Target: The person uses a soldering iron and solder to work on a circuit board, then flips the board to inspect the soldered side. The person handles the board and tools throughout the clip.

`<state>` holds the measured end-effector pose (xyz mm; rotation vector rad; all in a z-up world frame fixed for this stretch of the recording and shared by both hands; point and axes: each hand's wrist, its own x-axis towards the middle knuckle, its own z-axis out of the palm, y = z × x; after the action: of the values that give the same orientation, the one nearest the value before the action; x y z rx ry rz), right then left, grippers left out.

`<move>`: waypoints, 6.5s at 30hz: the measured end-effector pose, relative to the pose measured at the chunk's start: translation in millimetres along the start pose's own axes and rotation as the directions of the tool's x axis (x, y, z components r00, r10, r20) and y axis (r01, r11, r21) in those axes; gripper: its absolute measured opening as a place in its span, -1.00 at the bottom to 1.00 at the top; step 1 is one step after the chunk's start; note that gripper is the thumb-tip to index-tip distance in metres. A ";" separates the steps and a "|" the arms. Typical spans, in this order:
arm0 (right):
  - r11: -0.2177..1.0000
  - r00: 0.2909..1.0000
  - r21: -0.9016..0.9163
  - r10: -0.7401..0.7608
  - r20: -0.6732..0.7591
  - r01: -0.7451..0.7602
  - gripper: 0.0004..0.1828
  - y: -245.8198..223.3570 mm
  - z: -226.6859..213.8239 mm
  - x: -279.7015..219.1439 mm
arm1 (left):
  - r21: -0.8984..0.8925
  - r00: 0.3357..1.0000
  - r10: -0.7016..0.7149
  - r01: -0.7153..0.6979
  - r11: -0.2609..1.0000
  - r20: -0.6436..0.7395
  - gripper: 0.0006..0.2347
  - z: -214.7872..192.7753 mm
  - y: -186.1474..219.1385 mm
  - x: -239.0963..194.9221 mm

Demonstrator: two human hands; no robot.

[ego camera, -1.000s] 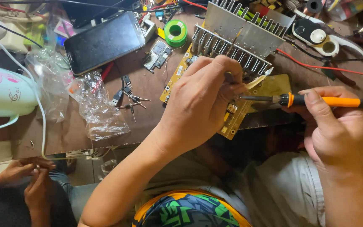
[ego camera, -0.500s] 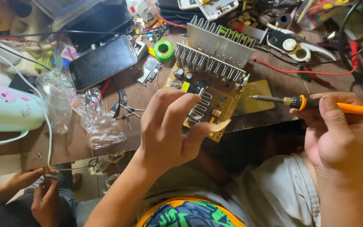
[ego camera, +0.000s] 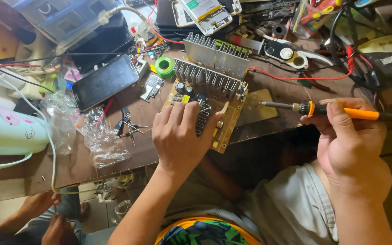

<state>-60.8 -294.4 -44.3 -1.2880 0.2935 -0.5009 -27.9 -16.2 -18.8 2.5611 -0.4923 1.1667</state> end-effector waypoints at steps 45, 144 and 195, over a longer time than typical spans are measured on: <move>0.954 0.979 -0.281 0.149 0.137 -0.106 -0.81 -21.1 24.4 -27.9 | -0.503 0.868 0.495 -0.416 0.758 0.029 -0.63 38.2 -90.2 50.8; 0.448 0.597 -0.412 -0.446 0.667 0.794 -0.80 5.1 67.6 -71.4 | -0.604 0.988 0.103 -0.154 0.782 -0.117 -0.83 12.1 -25.9 -60.8; 0.460 0.587 -0.394 -0.431 0.685 0.796 -0.75 -0.5 70.0 -71.3 | -0.611 0.991 0.065 -0.125 0.782 -0.119 -0.83 12.5 -25.2 -61.2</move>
<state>-88.6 -199.5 -30.3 -2.2337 -0.5777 -0.7101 -46.7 13.1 -76.5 1.9209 -0.8335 0.9393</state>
